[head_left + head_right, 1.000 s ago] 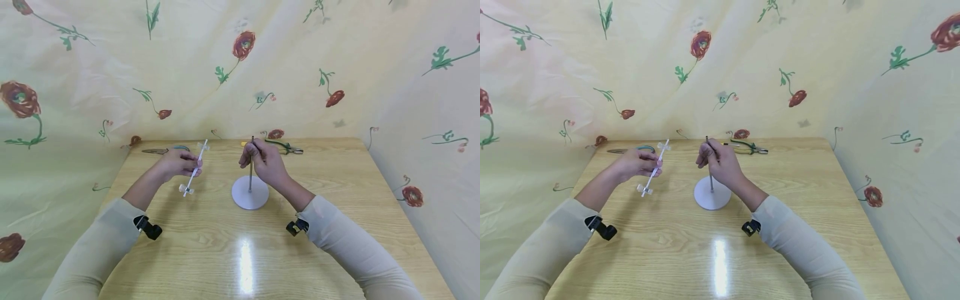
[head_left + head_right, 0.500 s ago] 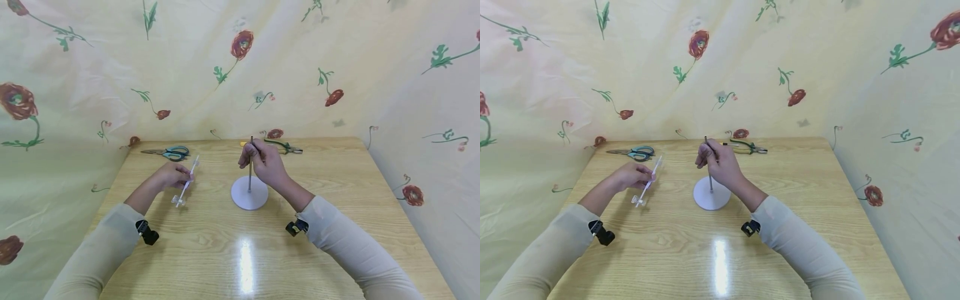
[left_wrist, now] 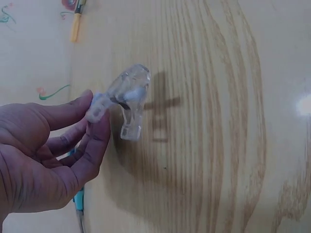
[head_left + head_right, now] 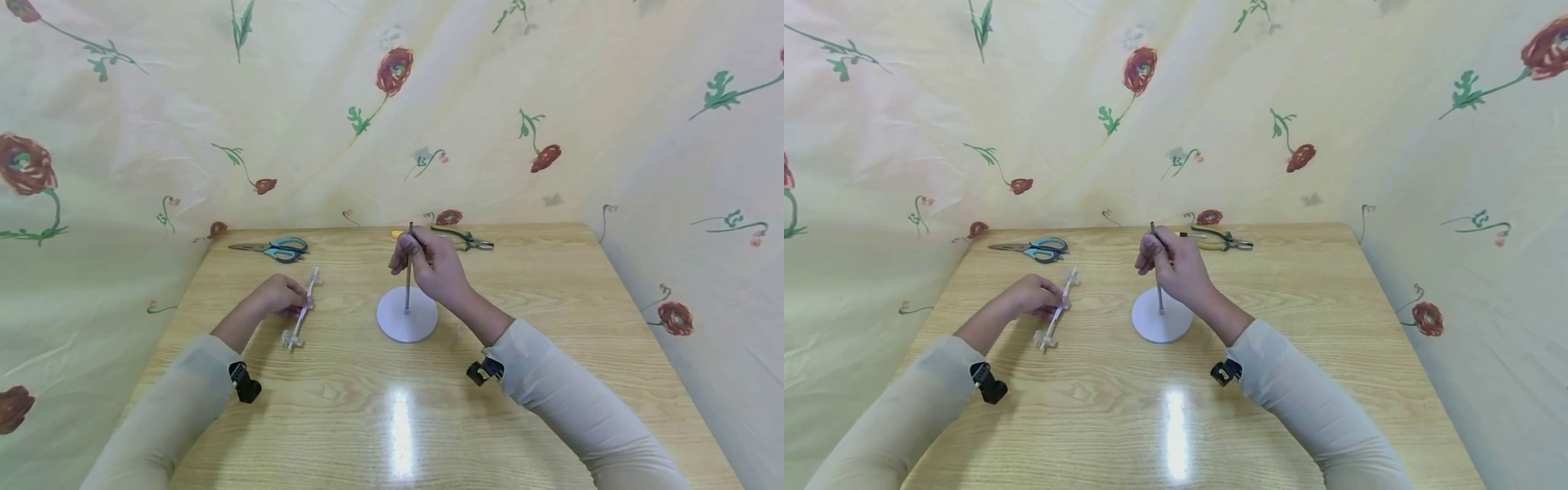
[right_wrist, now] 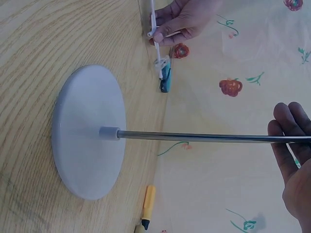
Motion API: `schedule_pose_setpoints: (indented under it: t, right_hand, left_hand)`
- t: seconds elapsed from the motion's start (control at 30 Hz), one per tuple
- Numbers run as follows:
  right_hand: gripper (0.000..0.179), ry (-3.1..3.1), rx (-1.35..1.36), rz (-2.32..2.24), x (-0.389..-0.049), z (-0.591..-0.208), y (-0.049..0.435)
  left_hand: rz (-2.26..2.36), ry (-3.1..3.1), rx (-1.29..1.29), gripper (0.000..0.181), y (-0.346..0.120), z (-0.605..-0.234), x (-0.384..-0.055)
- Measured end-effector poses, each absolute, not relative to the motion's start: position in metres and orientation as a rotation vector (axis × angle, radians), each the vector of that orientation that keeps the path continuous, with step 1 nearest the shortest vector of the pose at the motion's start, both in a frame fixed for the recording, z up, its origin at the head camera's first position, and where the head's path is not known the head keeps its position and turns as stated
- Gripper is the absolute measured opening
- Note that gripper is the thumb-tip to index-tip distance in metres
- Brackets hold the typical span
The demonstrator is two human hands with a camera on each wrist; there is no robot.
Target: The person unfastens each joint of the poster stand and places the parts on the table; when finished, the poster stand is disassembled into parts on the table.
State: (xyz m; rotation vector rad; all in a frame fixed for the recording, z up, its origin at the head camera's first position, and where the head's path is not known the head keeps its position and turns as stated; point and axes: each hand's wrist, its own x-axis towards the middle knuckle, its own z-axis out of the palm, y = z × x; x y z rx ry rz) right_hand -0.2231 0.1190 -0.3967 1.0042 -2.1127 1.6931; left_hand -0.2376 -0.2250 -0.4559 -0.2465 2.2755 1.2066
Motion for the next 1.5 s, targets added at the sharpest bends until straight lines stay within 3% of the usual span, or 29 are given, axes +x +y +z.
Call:
schedule_pose_setpoints:
  t: [0.33, 0.93, 1.17, 1.5]
  right_hand:
    - [0.029, -2.099, 1.026, 1.660, -0.223, -0.394, 0.118]
    - [0.028, -2.092, 1.029, 1.672, -0.225, -0.400, 0.119]
    - [0.027, -2.092, 1.032, 1.689, -0.225, -0.401, 0.120]
    - [0.026, -2.093, 1.030, 1.702, -0.225, -0.401, 0.122]
  left_hand:
    - [1.152, 2.357, -0.263, 0.020, -0.226, -0.463, -0.235]
    - [0.987, 2.543, -0.188, 0.029, -0.230, -0.469, -0.227]
    - [0.756, 2.854, 0.076, 0.042, -0.217, -0.462, -0.224]
    - [0.790, 2.920, 0.425, 0.041, -0.159, -0.452, -0.220]
